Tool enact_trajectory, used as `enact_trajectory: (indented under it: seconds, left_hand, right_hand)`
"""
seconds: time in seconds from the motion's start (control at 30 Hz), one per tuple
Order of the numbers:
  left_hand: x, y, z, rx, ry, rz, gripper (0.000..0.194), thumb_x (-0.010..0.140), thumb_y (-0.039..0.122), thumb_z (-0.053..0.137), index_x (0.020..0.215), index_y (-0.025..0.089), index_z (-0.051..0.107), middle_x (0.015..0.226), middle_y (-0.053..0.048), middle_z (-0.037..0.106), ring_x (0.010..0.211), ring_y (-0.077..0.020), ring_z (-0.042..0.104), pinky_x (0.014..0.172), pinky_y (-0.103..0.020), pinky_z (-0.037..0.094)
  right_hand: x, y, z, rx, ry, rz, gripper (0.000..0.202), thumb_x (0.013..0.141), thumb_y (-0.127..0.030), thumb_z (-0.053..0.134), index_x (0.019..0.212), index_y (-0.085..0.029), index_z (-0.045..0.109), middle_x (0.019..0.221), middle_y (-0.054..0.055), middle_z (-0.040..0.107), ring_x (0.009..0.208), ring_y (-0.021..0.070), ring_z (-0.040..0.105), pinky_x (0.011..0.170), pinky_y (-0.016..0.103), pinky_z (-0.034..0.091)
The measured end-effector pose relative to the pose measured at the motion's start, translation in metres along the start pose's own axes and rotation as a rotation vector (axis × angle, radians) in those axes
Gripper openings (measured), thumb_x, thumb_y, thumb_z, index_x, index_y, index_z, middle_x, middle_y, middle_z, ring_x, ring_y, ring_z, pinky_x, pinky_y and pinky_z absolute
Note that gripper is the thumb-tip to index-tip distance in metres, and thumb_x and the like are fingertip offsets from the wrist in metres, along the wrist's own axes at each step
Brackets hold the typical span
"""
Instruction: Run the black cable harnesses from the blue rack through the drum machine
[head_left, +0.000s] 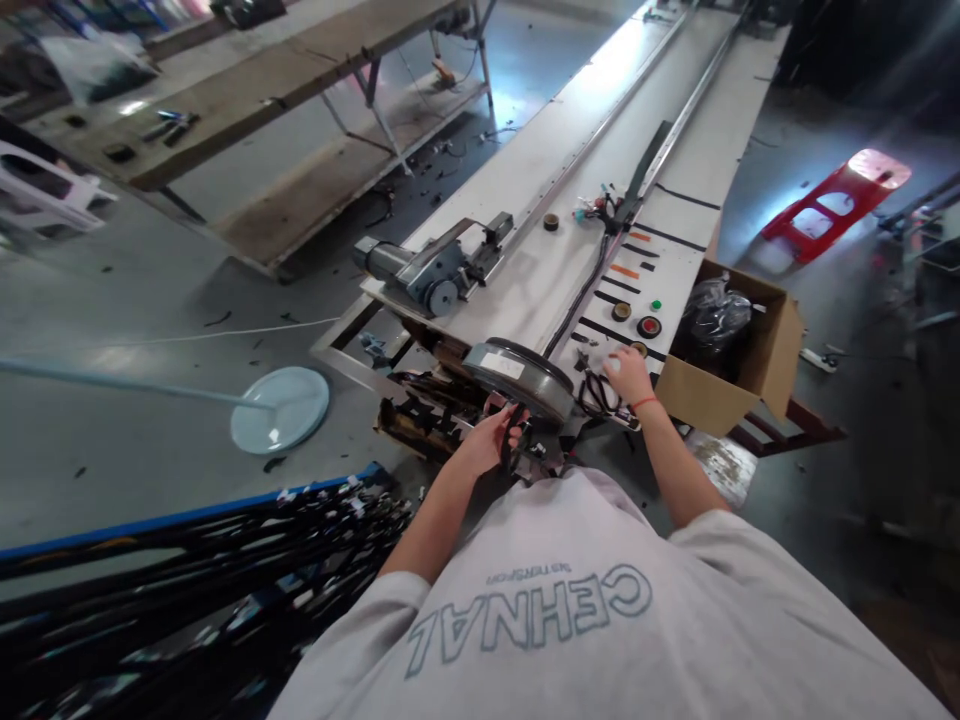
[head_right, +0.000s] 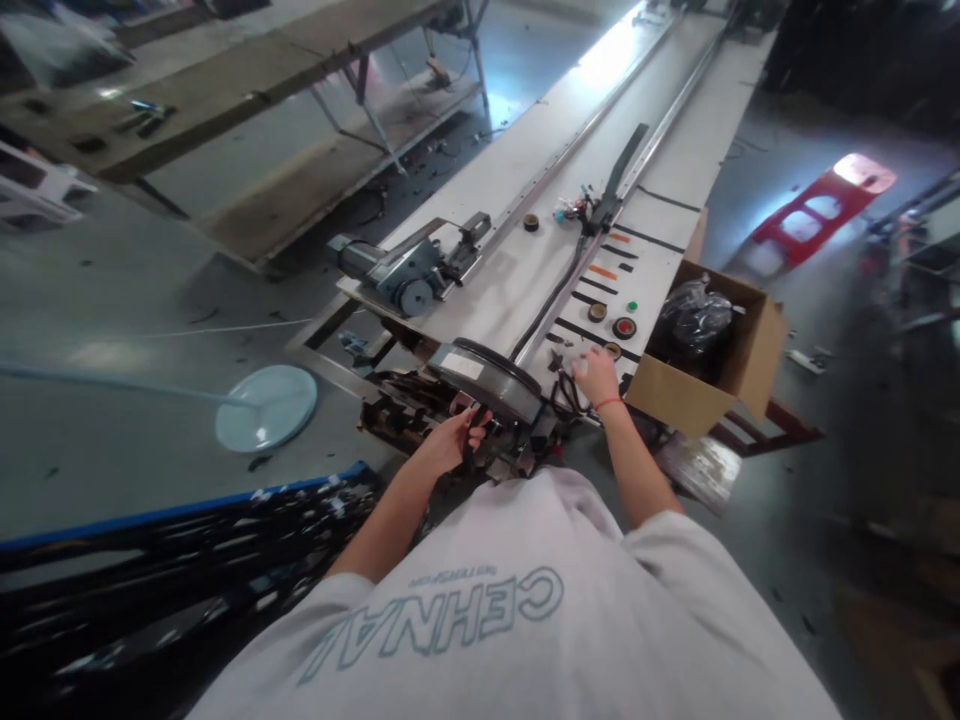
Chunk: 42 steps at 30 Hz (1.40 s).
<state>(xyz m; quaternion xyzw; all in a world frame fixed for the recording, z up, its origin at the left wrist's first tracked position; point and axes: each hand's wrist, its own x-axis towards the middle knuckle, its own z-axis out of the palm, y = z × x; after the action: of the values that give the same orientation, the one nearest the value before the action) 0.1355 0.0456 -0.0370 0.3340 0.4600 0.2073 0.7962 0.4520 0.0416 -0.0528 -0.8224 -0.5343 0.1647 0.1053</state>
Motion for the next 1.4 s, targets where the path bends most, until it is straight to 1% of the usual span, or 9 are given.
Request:
enact_trajectory:
  seconds: [0.1, 0.27, 0.43, 0.57, 0.7, 0.93, 1.13, 1.27, 1.4]
  left_hand:
    - [0.007, 0.003, 0.006, 0.327, -0.072, 0.035, 0.026, 0.086, 0.043, 0.056, 0.087, 0.018, 0.062, 0.054, 0.002, 0.056, 0.041, -0.0104, 0.043, 0.046, -0.024, 0.037]
    - [0.003, 0.0, 0.014, 0.851, 0.197, 0.224, 0.014, 0.082, 0.031, 0.06, 0.092, 0.022, 0.063, 0.044, 0.004, 0.053, 0.047, -0.02, 0.056, 0.062, -0.03, 0.042]
    - [0.0, -0.014, 0.011, 0.844, 0.221, 0.26, 0.019, 0.081, 0.033, 0.056, 0.095, 0.022, 0.061, 0.078, -0.007, 0.071, 0.075, -0.0252, 0.067, 0.077, -0.034, 0.047]
    - [-0.003, -0.027, 0.003, 0.749, 0.218, 0.277, 0.036, 0.081, 0.042, 0.054, 0.108, 0.018, 0.06, 0.103, -0.012, 0.071, 0.083, -0.0246, 0.067, 0.086, -0.038, 0.049]
    - [-0.016, -0.034, -0.007, 0.778, 0.279, 0.297, 0.045, 0.082, 0.05, 0.05, 0.11, 0.016, 0.06, 0.09, -0.01, 0.07, 0.078, -0.0248, 0.066, 0.079, -0.038, 0.051]
    - [-0.039, -0.045, -0.009, 0.798, 0.359, 0.311, 0.048, 0.083, 0.066, 0.044, 0.085, 0.021, 0.063, 0.063, -0.003, 0.06, 0.062, -0.0219, 0.059, 0.06, -0.032, 0.046]
    - [-0.056, -0.066, -0.022, 0.668, 0.345, 0.131, 0.074, 0.068, 0.091, 0.034, 0.061, 0.021, 0.054, 0.046, 0.002, 0.042, 0.045, -0.0142, 0.04, 0.046, -0.027, 0.032]
    - [-0.061, -0.066, -0.033, 0.666, 0.197, -0.011, 0.077, 0.066, 0.094, 0.027, 0.052, 0.021, 0.048, 0.044, 0.0, 0.045, 0.046, -0.0143, 0.041, 0.05, -0.028, 0.036]
    - [-0.057, -0.06, -0.033, 0.735, 0.102, 0.072, 0.071, 0.07, 0.087, 0.039, 0.065, 0.019, 0.06, 0.064, -0.004, 0.061, 0.067, -0.0192, 0.056, 0.07, -0.031, 0.045]
  right_hand:
    - [0.057, 0.024, -0.026, -0.07, 0.095, 0.159, 0.041, 0.092, -0.029, 0.042, 0.12, -0.01, 0.064, 0.152, 0.017, 0.035, 0.135, 0.0299, 0.035, 0.111, 0.042, 0.031]
    - [0.111, 0.058, -0.047, -0.121, 0.031, 0.326, 0.059, 0.093, -0.049, 0.042, 0.139, -0.013, 0.047, 0.143, 0.02, 0.046, 0.135, 0.0343, 0.036, 0.106, 0.05, 0.032]
    - [0.111, 0.062, -0.028, -0.142, -0.045, 0.329, 0.076, 0.089, -0.057, 0.048, 0.147, -0.01, 0.032, 0.134, 0.024, 0.053, 0.122, 0.0346, 0.052, 0.101, 0.05, 0.037]
    - [0.11, 0.062, -0.023, -0.112, -0.069, 0.346, 0.081, 0.089, -0.058, 0.047, 0.151, -0.01, 0.024, 0.14, 0.024, 0.049, 0.122, 0.0344, 0.052, 0.1, 0.049, 0.039]
    - [0.112, 0.063, -0.026, -0.102, -0.086, 0.359, 0.081, 0.09, -0.056, 0.046, 0.152, -0.011, 0.022, 0.142, 0.024, 0.047, 0.124, 0.0339, 0.051, 0.1, 0.048, 0.04]
    - [0.112, 0.062, -0.027, -0.073, -0.083, 0.356, 0.08, 0.089, -0.055, 0.05, 0.151, -0.012, 0.024, 0.142, 0.022, 0.048, 0.123, 0.0349, 0.053, 0.098, 0.047, 0.042]
    - [0.111, 0.063, -0.028, -0.048, -0.083, 0.356, 0.077, 0.09, -0.053, 0.051, 0.15, -0.012, 0.026, 0.141, 0.023, 0.049, 0.122, 0.0345, 0.054, 0.097, 0.046, 0.043]
    - [0.112, 0.067, -0.028, -0.037, -0.092, 0.361, 0.079, 0.087, -0.054, 0.055, 0.149, -0.015, 0.026, 0.138, 0.022, 0.052, 0.121, 0.0333, 0.055, 0.097, 0.045, 0.044]
    - [0.112, 0.07, -0.025, -0.041, -0.079, 0.344, 0.08, 0.087, -0.053, 0.055, 0.15, -0.014, 0.024, 0.14, 0.021, 0.05, 0.123, 0.0328, 0.054, 0.097, 0.043, 0.043]
